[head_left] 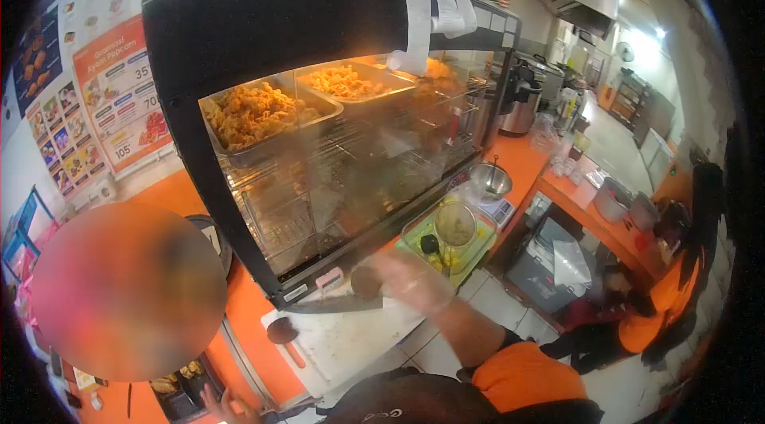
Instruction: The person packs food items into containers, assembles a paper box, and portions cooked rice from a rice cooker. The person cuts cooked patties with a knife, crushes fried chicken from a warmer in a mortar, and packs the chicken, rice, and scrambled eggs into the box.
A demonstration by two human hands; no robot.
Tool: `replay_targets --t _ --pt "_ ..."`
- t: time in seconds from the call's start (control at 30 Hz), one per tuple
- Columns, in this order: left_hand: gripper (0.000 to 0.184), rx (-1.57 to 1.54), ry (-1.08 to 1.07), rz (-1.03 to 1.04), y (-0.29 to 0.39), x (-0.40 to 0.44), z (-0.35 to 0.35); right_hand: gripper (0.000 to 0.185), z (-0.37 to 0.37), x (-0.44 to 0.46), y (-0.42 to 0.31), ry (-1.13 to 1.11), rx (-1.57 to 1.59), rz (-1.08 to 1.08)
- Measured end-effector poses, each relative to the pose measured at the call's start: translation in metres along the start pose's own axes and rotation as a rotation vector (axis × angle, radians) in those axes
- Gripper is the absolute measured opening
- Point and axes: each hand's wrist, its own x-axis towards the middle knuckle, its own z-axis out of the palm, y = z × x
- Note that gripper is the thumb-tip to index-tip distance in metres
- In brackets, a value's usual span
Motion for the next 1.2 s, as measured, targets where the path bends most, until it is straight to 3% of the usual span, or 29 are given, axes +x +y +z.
replay_targets --t 0.07,0.13,0.23,0.33,0.43,0.5,0.6,0.67,0.73,0.8,0.83,0.9,0.97,1.03,1.1,1.13,1.2 --pt "0.005 -0.076 0.006 -0.067 -0.002 -0.019 0.036 0.022 -0.04 -0.029 0.035 0.118 -0.226 0.056" --pt "0.004 -0.034 -0.164 -0.084 0.044 -0.006 0.039 0.022 -0.068 -0.055 0.07 0.248 -0.461 0.126" --pt "0.008 -0.08 -0.312 -0.05 0.089 -0.004 0.058 0.024 -0.1 -0.091 0.104 0.293 -0.568 0.498" --pt "0.015 -0.175 -0.32 -0.094 0.126 -0.006 0.079 0.025 -0.116 -0.099 0.146 -0.052 -0.681 0.885" --pt "0.025 -0.222 -0.365 -0.136 0.159 -0.005 0.085 0.024 -0.107 -0.105 0.153 -0.24 -0.53 0.886" --pt "0.028 -0.247 -0.387 -0.086 0.164 -0.012 0.089 0.026 -0.084 -0.108 0.147 -0.114 -0.395 0.279" --pt "0.029 -0.158 -0.343 0.041 0.191 0.005 0.081 0.03 -0.046 -0.112 0.16 -0.158 -0.147 -0.009" --pt "0.03 -0.16 -0.343 0.015 0.194 0.003 0.081 0.03 -0.049 -0.111 0.146 -0.061 -0.107 -0.157" --pt "0.031 -0.169 -0.344 0.018 0.196 0.003 0.083 0.025 -0.062 -0.105 0.162 0.055 0.013 -0.189" --pt "0.031 -0.181 -0.351 0.05 0.195 0.005 0.082 0.022 -0.09 -0.102 0.153 0.22 0.225 0.041" --pt "0.03 -0.176 -0.361 0.039 0.196 0.006 0.081 0.022 -0.127 -0.085 0.119 0.327 0.376 0.291" --pt "0.03 -0.161 -0.373 0.011 0.199 0.008 0.079 0.025 -0.162 -0.088 0.139 0.534 0.395 0.434" --pt "0.028 -0.214 -0.351 -0.022 0.202 0.012 0.08 0.025 -0.218 -0.08 0.085 0.547 0.278 0.637" --pt "0.027 -0.245 -0.349 -0.07 0.201 0.006 0.08 0.02 -0.238 -0.095 0.08 0.46 0.354 0.329" --pt "0.026 -0.235 -0.36 -0.137 0.189 -0.008 0.085 0.027 -0.264 -0.099 0.068 0.008 0.011 0.018" --pt "0.026 -0.231 -0.366 -0.103 0.186 -0.009 0.085 0.028 -0.243 -0.098 0.04 0.223 0.286 -0.001" --pt "0.025 -0.206 -0.394 -0.139 0.184 -0.011 0.081 0.03 -0.22 -0.088 0.036 0.173 0.574 -0.299"
